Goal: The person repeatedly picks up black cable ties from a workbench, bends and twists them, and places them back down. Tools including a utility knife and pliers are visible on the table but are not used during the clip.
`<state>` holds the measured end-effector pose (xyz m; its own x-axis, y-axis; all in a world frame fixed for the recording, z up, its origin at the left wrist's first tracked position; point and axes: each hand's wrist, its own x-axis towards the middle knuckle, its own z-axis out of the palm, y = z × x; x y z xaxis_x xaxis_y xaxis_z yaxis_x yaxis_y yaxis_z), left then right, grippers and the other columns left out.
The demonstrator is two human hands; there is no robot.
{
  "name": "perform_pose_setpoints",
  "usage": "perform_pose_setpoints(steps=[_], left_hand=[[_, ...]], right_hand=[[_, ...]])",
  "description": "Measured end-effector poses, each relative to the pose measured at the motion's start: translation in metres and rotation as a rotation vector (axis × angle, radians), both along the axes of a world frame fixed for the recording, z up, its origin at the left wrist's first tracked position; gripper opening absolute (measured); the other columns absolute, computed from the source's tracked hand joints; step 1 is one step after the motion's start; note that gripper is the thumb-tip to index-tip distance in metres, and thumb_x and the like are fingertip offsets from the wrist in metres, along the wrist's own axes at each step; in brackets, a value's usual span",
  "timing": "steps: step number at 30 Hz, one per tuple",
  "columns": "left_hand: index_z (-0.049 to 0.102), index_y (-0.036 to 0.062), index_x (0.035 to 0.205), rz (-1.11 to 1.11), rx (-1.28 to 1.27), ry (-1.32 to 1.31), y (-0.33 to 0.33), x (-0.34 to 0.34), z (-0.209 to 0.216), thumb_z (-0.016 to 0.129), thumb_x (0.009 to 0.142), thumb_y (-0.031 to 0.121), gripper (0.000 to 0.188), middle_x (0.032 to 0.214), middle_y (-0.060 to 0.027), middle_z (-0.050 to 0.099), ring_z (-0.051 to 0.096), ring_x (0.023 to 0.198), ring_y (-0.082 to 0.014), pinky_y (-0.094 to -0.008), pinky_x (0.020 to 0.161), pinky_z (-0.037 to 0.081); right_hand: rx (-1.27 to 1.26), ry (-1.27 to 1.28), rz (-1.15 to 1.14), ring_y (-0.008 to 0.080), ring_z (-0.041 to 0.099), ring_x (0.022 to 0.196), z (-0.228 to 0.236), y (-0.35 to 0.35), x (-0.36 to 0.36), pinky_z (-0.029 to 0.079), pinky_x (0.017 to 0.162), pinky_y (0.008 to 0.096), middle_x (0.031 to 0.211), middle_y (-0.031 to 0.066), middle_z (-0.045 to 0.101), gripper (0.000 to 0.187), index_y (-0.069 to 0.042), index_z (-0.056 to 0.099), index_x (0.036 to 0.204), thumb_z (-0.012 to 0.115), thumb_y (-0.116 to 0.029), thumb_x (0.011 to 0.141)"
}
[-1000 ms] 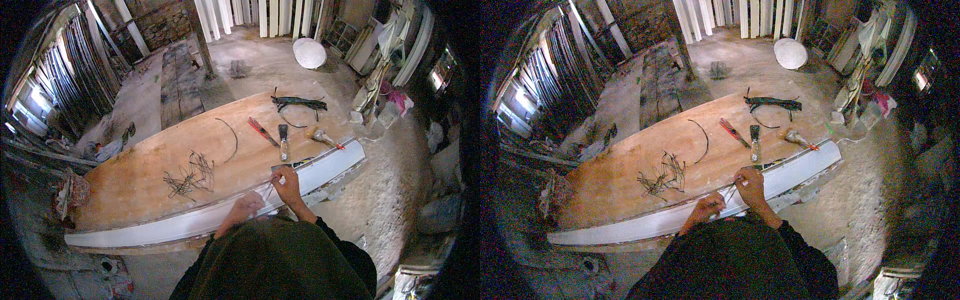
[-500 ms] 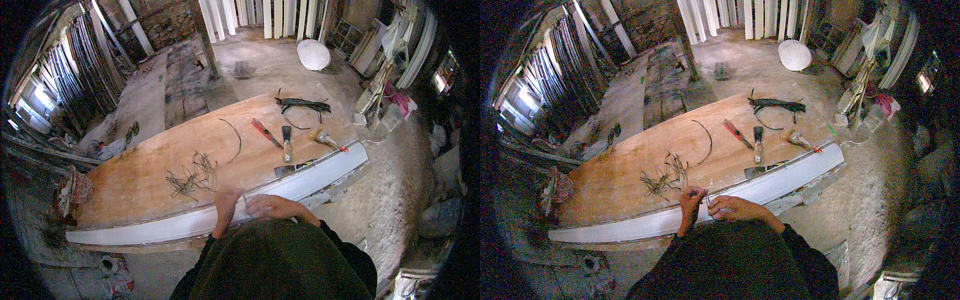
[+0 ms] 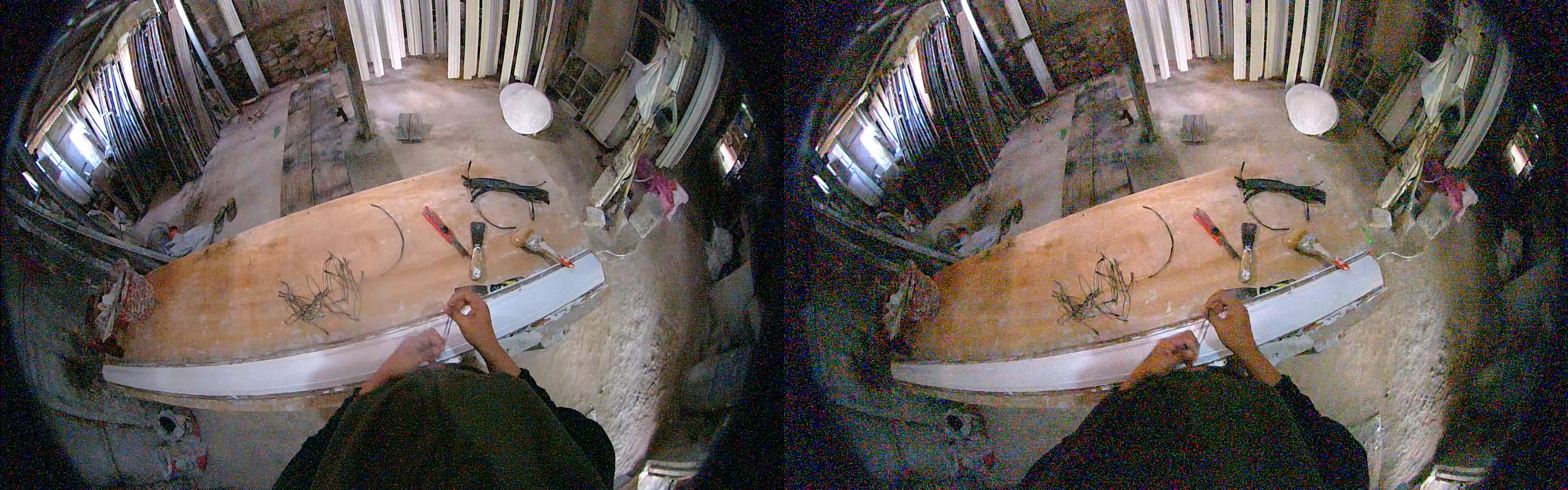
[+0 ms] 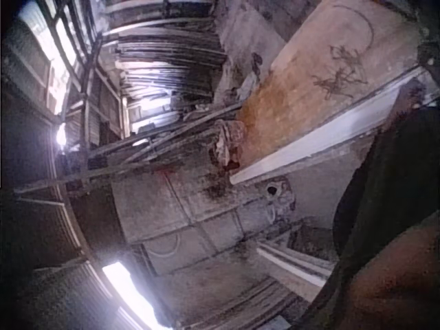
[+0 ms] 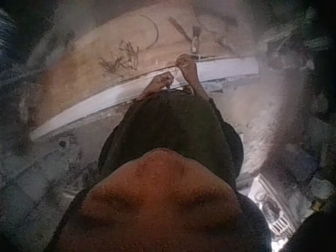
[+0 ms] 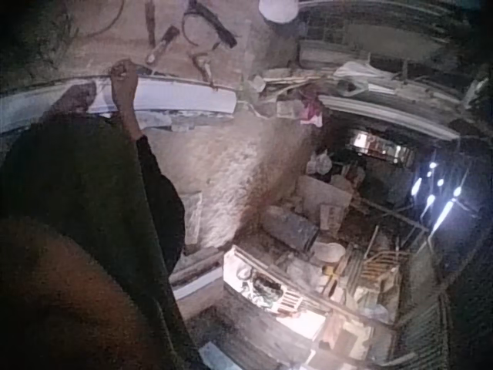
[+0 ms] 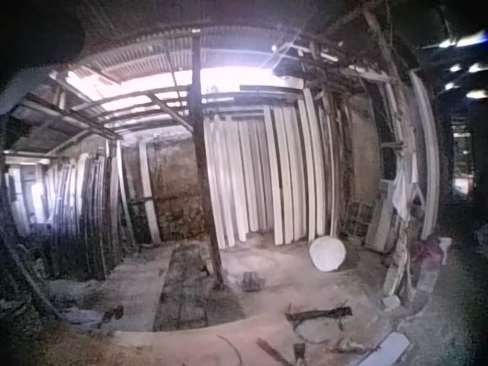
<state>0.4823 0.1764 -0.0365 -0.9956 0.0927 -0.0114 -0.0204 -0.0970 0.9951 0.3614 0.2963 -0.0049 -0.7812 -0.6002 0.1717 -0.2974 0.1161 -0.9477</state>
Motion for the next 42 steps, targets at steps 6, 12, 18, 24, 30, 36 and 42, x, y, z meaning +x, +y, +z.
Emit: perform_pose_setpoints(steps=[6,12,18,24,30,36,42], left_hand=[[0.05,0.0034,0.072,0.032,0.125,-0.032,-0.012,0.0,0.006,0.06,0.074,0.013,0.014,0.075,-0.0029,0.047,0.047,0.064,-0.0118,-0.0245,0.057,0.041],[0.053,0.0044,0.061,0.755,-0.345,-0.151,-0.035,0.009,0.012,0.066,0.066,0.011,0.016,0.064,-0.0025,0.05,0.048,0.055,-0.0101,-0.0216,0.048,0.039],[0.06,0.002,0.062,0.891,-0.296,-0.087,-0.031,0.007,0.003,0.062,0.066,0.013,0.012,0.061,-0.0068,0.057,0.053,0.059,-0.014,-0.0271,0.056,0.041],[0.06,0.0025,0.069,0.826,-0.281,0.054,-0.021,0.003,0.01,0.061,0.069,0.008,0.006,0.069,-0.0067,0.057,0.053,0.065,-0.0161,-0.0284,0.061,0.042],[0.06,0.0057,0.077,0.455,-0.334,0.087,-0.009,-0.005,-0.011,0.059,0.073,0.011,0.007,0.079,-0.0063,0.051,0.048,0.083,-0.019,-0.0322,0.075,0.04],[0.054,0.005,0.077,0.055,-0.026,-0.113,0.02,-0.009,0.04,0.056,0.078,0.023,0.018,0.088,-0.0037,0.047,0.05,0.074,-0.0131,-0.0236,0.053,0.043],[0.049,0.0019,0.073,0.051,-0.312,-0.229,0.004,-0.006,0.031,0.055,0.078,0.028,0.027,0.064,-0.0064,0.047,0.048,0.064,-0.0144,-0.0315,0.056,0.042]], right_hand=[[0.066,0.265,-0.117,0.0146,0.047,0.072,-0.015,-0.001,-0.004,0.04,0.064,0.024,0.076,0.0032,0.05,0.01,-0.004,0.06,0.075,0.065,-0.007,0.067],[0.064,-0.186,0.261,0.0185,0.047,0.089,-0.019,0.01,0.0,0.038,0.078,0.0302,0.087,0.0064,0.052,0.012,-0.007,0.061,0.074,0.067,-0.011,0.065],[0.017,-0.139,0.778,0.0194,0.045,0.103,0.011,-0.005,0.036,0.037,0.081,0.0328,0.092,0.0047,0.056,0.01,-0.013,0.062,0.078,0.064,-0.019,0.071],[0.056,0.195,0.629,0.0183,0.051,0.088,0.029,-0.006,0.023,0.04,0.072,0.0308,0.079,0.0036,0.059,0.01,-0.008,0.06,0.073,0.062,-0.017,0.07],[0.054,0.042,0.015,0.0153,0.051,0.066,0.001,-0.004,0.001,0.04,0.06,0.0261,0.067,0.0062,0.055,0.006,-0.003,0.055,0.065,0.059,-0.006,0.069],[0.029,0.299,-0.229,0.0151,0.048,0.063,-0.022,-0.007,-0.011,0.039,0.055,0.0251,0.071,0.0074,0.054,0.004,-0.002,0.057,0.074,0.058,-0.005,0.07],[0.0,0.201,-0.116,0.0164,0.048,0.067,-0.032,-0.007,-0.003,0.038,0.057,0.0261,0.071,0.0066,0.053,0.013,-0.006,0.06,0.081,0.062,-0.008,0.068]])
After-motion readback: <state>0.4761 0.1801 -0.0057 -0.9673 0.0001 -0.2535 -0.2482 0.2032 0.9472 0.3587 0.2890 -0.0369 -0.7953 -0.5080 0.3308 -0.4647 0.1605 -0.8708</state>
